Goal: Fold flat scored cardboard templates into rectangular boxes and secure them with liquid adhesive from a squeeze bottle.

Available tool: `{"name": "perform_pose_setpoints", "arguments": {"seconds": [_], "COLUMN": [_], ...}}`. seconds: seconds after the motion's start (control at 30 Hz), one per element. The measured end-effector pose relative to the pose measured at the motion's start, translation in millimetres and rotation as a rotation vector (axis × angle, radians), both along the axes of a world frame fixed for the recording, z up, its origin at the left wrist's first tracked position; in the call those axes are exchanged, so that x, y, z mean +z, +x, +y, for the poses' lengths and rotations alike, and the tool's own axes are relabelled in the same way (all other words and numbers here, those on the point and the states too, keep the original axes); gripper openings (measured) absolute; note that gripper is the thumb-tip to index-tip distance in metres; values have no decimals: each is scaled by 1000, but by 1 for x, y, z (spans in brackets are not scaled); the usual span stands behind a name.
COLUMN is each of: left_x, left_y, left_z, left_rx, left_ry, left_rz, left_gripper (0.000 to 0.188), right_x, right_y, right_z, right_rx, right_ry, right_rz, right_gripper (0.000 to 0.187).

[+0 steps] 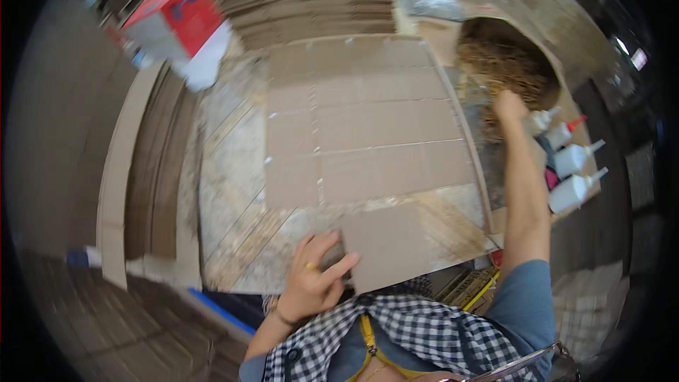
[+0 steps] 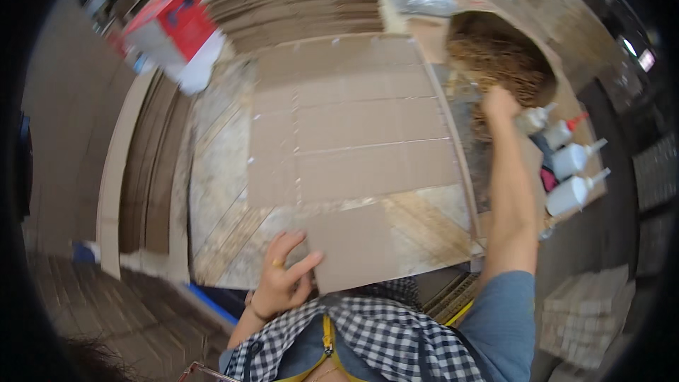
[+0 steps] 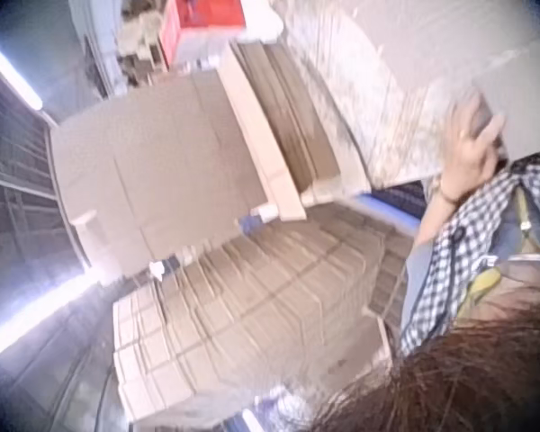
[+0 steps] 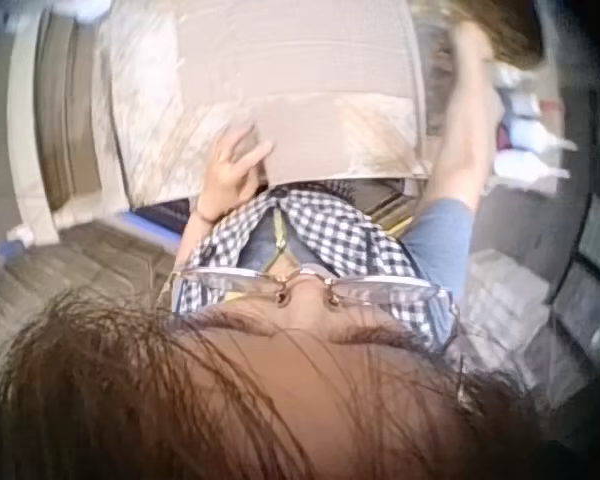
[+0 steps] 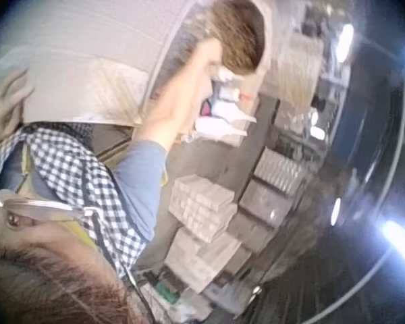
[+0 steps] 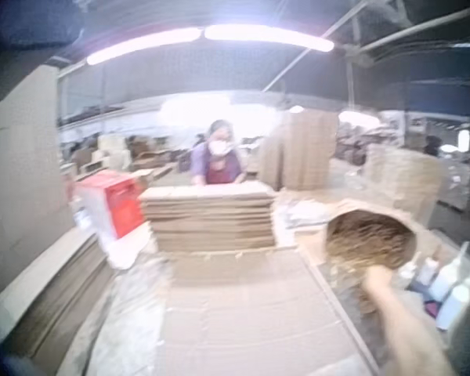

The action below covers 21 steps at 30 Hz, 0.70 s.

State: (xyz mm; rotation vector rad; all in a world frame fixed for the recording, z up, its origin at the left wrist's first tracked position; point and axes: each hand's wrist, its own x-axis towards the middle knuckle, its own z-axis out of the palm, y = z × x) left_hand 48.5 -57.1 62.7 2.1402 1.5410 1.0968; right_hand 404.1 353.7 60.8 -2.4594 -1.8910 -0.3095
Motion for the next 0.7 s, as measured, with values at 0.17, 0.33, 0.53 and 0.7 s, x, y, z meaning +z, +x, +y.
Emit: {"name": "perform_pose_setpoints", "arguments": {"seconds": [0.17, 0.33, 0.53, 0.7], "left_x": [2, 4, 44, 72], "left_y": [-5, -18, -28, -15], "left_z": [-2, 0, 37, 64], "left_rx": [-55, -36, 75, -105], "left_ry": [29, 108, 123, -150], "left_rz": [-16, -124, -435, -627], "left_gripper": [55, 54, 47, 38], "right_x": [27, 60, 77, 109], "right_y": [4, -12, -120, -200], "right_z": [-14, -34, -126, -255], "right_rx": [61, 127, 785, 1204], "right_ry": [195, 390, 257, -449], "right_rz": [-27, 86, 961, 1238], "right_gripper": [24, 25, 16, 10]}}
